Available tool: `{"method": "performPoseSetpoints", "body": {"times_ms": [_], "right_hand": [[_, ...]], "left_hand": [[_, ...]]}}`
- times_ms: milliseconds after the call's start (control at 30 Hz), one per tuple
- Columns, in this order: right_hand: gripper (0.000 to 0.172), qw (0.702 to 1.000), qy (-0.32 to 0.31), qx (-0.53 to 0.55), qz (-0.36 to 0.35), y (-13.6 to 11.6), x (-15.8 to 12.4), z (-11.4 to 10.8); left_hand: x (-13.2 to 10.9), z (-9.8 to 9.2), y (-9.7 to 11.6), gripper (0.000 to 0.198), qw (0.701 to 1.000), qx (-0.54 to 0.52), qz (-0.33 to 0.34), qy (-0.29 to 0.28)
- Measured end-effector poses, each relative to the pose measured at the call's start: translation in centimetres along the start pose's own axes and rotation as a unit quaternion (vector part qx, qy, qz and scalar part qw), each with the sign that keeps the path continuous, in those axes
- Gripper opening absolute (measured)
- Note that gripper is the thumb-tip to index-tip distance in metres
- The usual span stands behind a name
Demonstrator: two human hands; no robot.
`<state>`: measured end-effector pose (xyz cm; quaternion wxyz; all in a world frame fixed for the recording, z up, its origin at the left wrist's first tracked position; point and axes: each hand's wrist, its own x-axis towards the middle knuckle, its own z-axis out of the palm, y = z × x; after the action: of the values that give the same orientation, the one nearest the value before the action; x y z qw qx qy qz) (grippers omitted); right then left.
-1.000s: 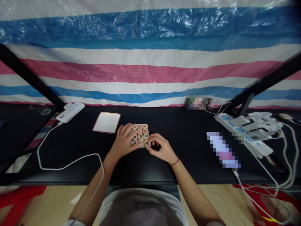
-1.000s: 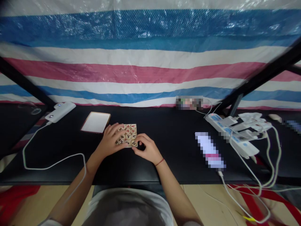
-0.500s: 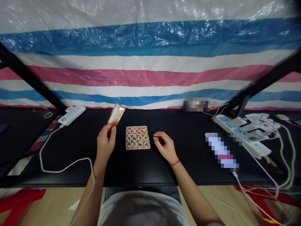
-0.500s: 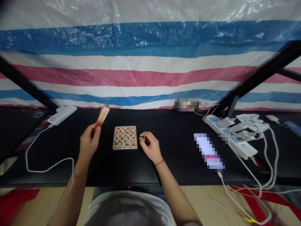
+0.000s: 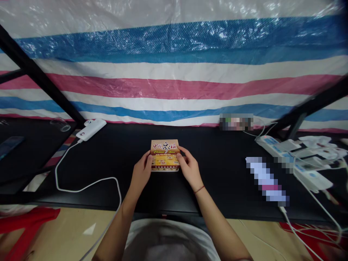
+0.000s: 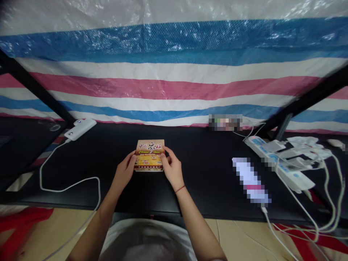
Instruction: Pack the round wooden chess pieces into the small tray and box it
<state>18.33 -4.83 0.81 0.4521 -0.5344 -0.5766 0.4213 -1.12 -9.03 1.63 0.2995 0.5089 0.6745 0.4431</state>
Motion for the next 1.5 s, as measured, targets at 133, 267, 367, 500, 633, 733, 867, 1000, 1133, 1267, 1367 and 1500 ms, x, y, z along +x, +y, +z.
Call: {"method": "performPoseSetpoints", "body": {"times_ms": [133, 267, 367, 500, 633, 733, 867, 1000, 1133, 1267, 1367, 1500], "right_hand": [[0.038, 0.997, 0.009, -0.072, -0.002, 0.4, 0.5, 0.2], [0.035, 0.992, -0.022, -0.126, 0.008, -0.1, 0.6, 0.2], [0.034, 0.987, -0.036, -0.154, -0.003, -0.7, 0.6, 0.3], [0.032, 0.970, -0.051, -0.238, -0.021, -1.0, 0.2, 0.1], [0.034, 0.922, -0.052, -0.377, -0.068, -0.5, -1.0, 0.1], [0.037, 0.885, -0.057, -0.452, -0.093, -0.2, -1.5, 0.7], [0.039, 0.854, -0.062, -0.507, -0.099, -0.1, -0.2, 1.7], [0.040, 0.853, -0.092, -0.496, -0.133, 0.2, 2.5, 1.9], [0.038, 0.870, -0.109, -0.461, -0.138, 0.7, 4.0, 1.5], [0.036, 0.903, -0.116, -0.396, -0.121, 1.0, 4.1, 1.2], [0.036, 0.916, -0.112, -0.366, -0.119, 1.3, 4.0, 1.1], [0.033, 0.918, -0.100, -0.359, -0.137, 1.7, 4.0, 1.0]], "left_hand": [[0.6, 0.5, 0.0, 0.036, 0.994, 0.099, 0.047, 0.024], [0.6, 0.6, 0.1, 0.035, 0.992, 0.119, 0.045, 0.024], [0.4, 0.2, 0.2, 0.033, 0.990, 0.137, 0.023, 0.012], [-0.3, 0.0, -0.5, 0.032, 0.976, 0.214, 0.050, 0.013], [-1.6, 0.6, -1.3, 0.030, 0.942, 0.322, 0.092, 0.017], [-2.1, 1.1, -1.5, 0.032, 0.920, 0.382, 0.088, 0.015], [-0.7, 1.6, -1.2, 0.031, 0.905, 0.421, 0.062, 0.016], [2.2, 1.9, -0.8, 0.022, 0.909, 0.416, 0.029, 0.014], [3.9, 1.7, -0.6, 0.018, 0.920, 0.391, 0.013, 0.003], [4.2, 1.5, -0.7, 0.017, 0.927, 0.376, 0.007, 0.003], [4.2, 1.5, -0.8, 0.017, 0.926, 0.376, 0.006, 0.003], [4.2, 1.5, -1.0, 0.017, 0.927, 0.376, 0.013, 0.002]]}}
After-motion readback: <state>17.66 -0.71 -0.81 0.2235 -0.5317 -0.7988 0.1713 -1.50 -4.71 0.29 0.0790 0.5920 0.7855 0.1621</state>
